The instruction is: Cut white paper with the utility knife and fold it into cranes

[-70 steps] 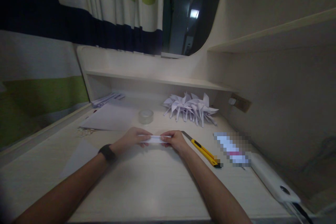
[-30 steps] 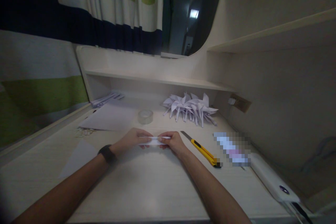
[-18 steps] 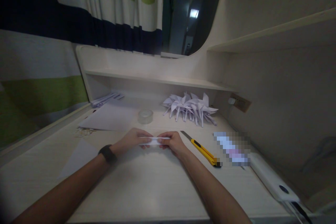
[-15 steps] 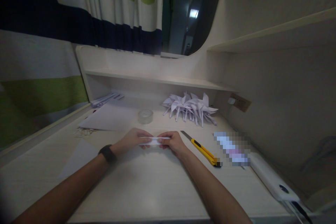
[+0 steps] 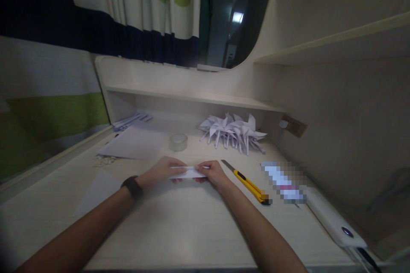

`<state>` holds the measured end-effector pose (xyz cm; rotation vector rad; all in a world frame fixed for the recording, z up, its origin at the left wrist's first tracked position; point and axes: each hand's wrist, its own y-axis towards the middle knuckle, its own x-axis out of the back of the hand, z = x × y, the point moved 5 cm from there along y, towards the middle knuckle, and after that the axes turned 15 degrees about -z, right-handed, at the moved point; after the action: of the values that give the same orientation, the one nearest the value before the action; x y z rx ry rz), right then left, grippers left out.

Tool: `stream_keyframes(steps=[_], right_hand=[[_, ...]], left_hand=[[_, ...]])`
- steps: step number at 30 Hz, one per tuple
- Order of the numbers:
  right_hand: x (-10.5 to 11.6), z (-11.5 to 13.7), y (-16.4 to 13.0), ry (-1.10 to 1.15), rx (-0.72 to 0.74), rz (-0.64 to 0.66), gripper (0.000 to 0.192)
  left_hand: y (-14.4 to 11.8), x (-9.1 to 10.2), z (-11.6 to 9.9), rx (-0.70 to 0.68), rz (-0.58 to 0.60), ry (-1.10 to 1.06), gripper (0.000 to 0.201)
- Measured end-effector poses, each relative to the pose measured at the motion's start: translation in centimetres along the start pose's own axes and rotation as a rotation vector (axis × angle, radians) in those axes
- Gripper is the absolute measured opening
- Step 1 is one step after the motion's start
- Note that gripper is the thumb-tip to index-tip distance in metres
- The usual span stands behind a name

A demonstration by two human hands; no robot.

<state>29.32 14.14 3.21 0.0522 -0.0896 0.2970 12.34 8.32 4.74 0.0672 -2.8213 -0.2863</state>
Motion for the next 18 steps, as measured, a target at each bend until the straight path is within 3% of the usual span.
stream_keyframes(steps=[5, 10, 18], right_hand=[[-0.1, 0.7, -0.3, -0.021, 0.053, 0.024, 0.042], [0.2, 1.3, -0.3, -0.071, 0.088, -0.042, 0.038], [0.0, 1.2, -0.5, -0.164, 0.102, 0.000, 0.042]], left_hand=[[0.2, 0.2, 0.8, 0.005, -0.037, 0.058, 0.045], [0.4, 0.0, 1.7, 0.006, -0.026, 0.096, 0.049], [0.4, 0.3, 0.5, -0.063, -0.054, 0.136, 0.039]])
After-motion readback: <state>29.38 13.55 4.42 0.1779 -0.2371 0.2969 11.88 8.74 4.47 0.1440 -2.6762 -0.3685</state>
